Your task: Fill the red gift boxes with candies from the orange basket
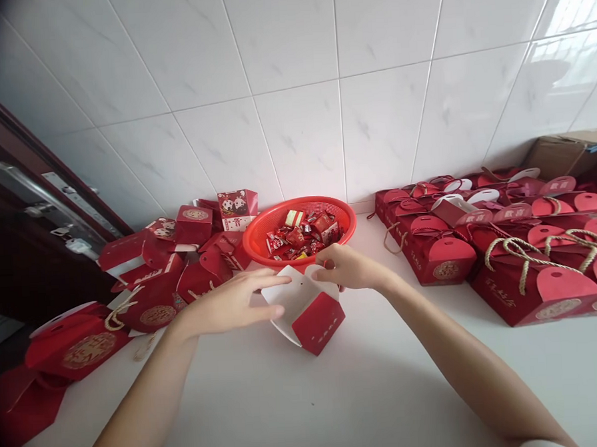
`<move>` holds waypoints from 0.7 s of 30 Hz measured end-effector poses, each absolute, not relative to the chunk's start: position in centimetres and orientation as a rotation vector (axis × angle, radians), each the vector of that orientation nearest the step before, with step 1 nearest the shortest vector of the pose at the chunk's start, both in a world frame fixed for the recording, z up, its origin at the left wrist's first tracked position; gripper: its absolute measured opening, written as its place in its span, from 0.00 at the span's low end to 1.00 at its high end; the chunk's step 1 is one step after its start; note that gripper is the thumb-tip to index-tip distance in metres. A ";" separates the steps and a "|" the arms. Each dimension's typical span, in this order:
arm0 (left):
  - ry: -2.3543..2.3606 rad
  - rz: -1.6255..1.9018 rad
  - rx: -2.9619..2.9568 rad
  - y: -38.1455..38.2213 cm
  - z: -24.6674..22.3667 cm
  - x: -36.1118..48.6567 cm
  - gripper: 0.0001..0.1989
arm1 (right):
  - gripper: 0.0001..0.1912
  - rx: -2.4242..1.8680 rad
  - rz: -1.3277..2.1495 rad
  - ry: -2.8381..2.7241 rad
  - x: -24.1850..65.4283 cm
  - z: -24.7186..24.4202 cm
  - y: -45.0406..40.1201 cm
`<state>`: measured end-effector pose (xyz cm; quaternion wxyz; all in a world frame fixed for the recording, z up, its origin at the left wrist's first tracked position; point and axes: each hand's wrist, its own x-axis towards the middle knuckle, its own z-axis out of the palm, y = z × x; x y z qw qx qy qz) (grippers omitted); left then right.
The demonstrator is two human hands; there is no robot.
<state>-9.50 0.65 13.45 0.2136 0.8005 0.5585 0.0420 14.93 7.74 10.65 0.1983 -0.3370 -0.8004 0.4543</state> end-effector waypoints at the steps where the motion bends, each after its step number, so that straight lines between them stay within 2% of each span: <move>1: 1.524 0.036 2.188 0.7 13.8 -9.7 0.35 | 0.15 -0.918 1.342 -2.231 15.2 10.7 8.1; 5: 1.417 -0.102 2.048 1.0 14.1 -10.1 0.48 | 0.18 -0.891 1.535 -2.228 15.7 10.3 9.4; 9: 1.371 -0.122 1.940 2.0 13.3 -10.2 0.56 | 0.19 -0.945 1.528 -2.313 15.6 9.6 10.1; 13: 1.307 -0.092 1.917 2.5 12.8 -10.4 0.55 | 0.19 -1.096 1.196 -2.440 15.2 9.9 9.1; 16: 1.305 -0.113 1.899 2.3 12.8 -10.4 0.54 | 0.26 -1.258 0.889 -2.494 15.2 11.1 7.8; 21: 1.310 -0.040 1.877 2.4 12.3 -10.3 0.54 | 0.41 -1.186 1.072 -2.678 16.3 12.2 7.3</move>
